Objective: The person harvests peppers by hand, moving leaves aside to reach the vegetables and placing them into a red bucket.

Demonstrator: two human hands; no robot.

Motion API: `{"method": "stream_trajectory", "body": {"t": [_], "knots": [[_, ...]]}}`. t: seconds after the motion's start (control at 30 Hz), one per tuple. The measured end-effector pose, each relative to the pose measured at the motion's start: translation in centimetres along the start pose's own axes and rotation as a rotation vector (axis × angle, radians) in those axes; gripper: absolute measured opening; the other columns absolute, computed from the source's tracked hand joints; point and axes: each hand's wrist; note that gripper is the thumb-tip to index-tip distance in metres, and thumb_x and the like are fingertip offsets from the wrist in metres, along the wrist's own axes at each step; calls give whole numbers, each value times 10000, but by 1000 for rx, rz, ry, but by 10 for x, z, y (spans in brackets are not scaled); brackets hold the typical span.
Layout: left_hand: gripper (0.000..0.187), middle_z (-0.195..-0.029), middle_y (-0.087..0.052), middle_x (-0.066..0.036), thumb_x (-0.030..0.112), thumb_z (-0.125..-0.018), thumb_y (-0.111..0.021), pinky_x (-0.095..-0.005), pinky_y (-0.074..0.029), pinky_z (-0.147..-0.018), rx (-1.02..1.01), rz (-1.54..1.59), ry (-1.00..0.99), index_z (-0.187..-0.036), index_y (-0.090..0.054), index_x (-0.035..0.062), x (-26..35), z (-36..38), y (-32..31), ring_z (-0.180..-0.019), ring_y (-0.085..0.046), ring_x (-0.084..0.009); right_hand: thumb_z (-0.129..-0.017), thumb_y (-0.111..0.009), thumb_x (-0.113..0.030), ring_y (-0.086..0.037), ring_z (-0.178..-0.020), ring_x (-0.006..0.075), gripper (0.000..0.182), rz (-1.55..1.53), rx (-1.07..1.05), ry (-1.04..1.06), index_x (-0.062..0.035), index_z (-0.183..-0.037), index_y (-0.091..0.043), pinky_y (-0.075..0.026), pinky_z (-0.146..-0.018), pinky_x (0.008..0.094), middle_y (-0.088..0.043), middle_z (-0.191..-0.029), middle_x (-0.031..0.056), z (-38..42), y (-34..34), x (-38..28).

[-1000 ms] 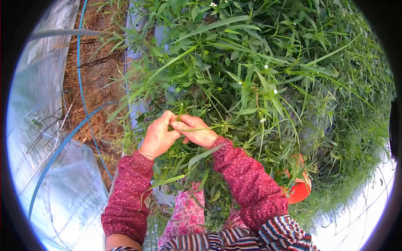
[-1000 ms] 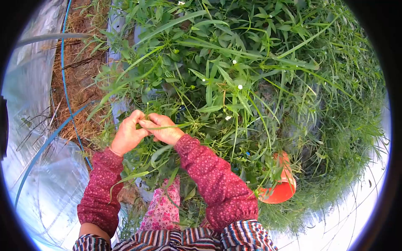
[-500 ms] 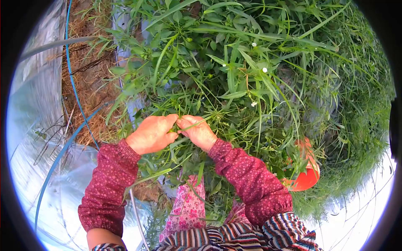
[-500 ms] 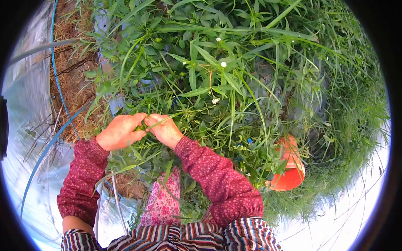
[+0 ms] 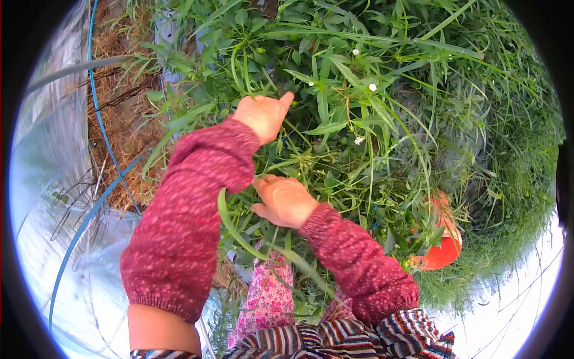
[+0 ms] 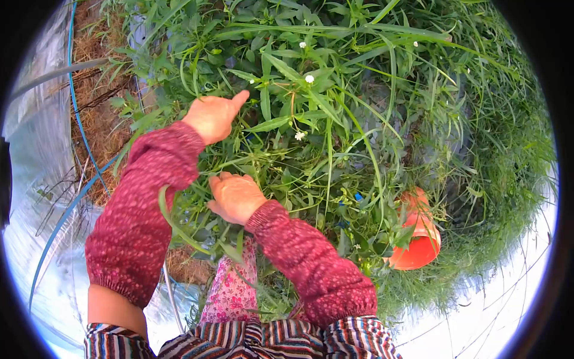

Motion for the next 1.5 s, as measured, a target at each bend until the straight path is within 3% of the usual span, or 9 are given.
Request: {"method": "stream_trajectory", "body": {"t": [0.13, 0.4, 0.57, 0.7, 0.8, 1.0, 1.13, 1.3, 1.5], "knots": [[327, -850, -658, -146, 10, -728, -555, -399, -516, -698, -2, -186, -86, -1047, -609, 59, -31, -2, -37, -803, -655, -297, -834, -617, -349, -626, -915, 281, 438, -265, 92, 369, -13, -1111, -569, -504, -789, 374, -625, -1048, 140, 20, 59, 18], [137, -768, -653, -120, 143, -774, -616, -375, -499, -655, 445, 276, -37, -868, -640, 47, -160, 40, -48, -713, -632, -294, -890, -508, -514, -591, -755, 78, 512, -1040, -8, -197, -51, -1084, -604, -475, -638, 228, -632, -900, 46, -64, 85, 97], [210, -679, -533, -34, 191, -813, -582, -273, -422, -614, 330, 759, -50, -810, -593, -18, -193, 35, -29, -649, -495, -112, -830, -583, -454, -603, -943, 343, 532, -103, 610, -203, -2, -1108, -575, -457, -852, 446, -624, -1025, 184, -109, 33, 152], [204, -705, -548, -24, 188, -814, -589, -270, -424, -630, 385, 642, -61, -816, -601, -16, -202, 29, -35, -670, -502, -110, -865, -585, -267, -595, -758, 122, 374, -1052, 568, -225, -23, -1147, -554, -496, -671, 283, -640, -891, 60, -120, 70, 122], [194, -732, -560, -15, 174, -811, -596, -268, -431, -659, 321, 764, -72, -824, -602, -19, -195, 34, -35, -705, -511, -106, -806, -670, -229, -603, -926, 206, 631, -118, 301, -170, -30, -1334, -387, -493, -822, 282, -604, -1097, 118, -154, 71, 114], [202, -782, -588, -18, 185, -816, -595, -266, -445, -707, 328, 807, -3, -860, -623, -10, -166, 47, -33, -743, -528, -105, -816, -687, -149, -567, -1026, 199, 628, -656, 261, -116, 26, -1334, -377, -431, -942, 278, -480, -1301, 140, -210, 19, 96], [171, -734, -598, -48, 208, -832, -595, -297, -457, -633, 402, 1011, 55, -929, -651, 78, -167, 49, -71, -704, -570, -133, -882, -580, -240, -551, -814, 203, 268, -2057, 495, 58, -11, -1019, -553, -463, -709, 315, -571, -917, 50, -199, -10, 81], [443, -931, -655, -112, 27, -758, -583, -364, -524, -677, 437, 238, -74, -1181, -550, 154, -84, 77, -11, -835, -641, -304, -876, -563, -253, -585, -744, 213, 215, -748, 603, -98, -43, -920, -577, -460, -676, 340, -617, -816, 72, -168, 6, 76], [275, -687, -613, -111, 134, -761, -579, -406, -495, -567, 353, 64, -81, -1034, -610, 142, -59, -25, -2, -697, -632, -302, -837, -548, -227, -611, -726, 289, 197, -699, 638, -17, -58, -915, -613, -462, -656, 384, -626, -764, 127, -177, 5, 92]]}}
Point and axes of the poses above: each hand's wrist, its own z-axis away from the middle knuckle, its own y-axis out of the back of the hand, x = y × z
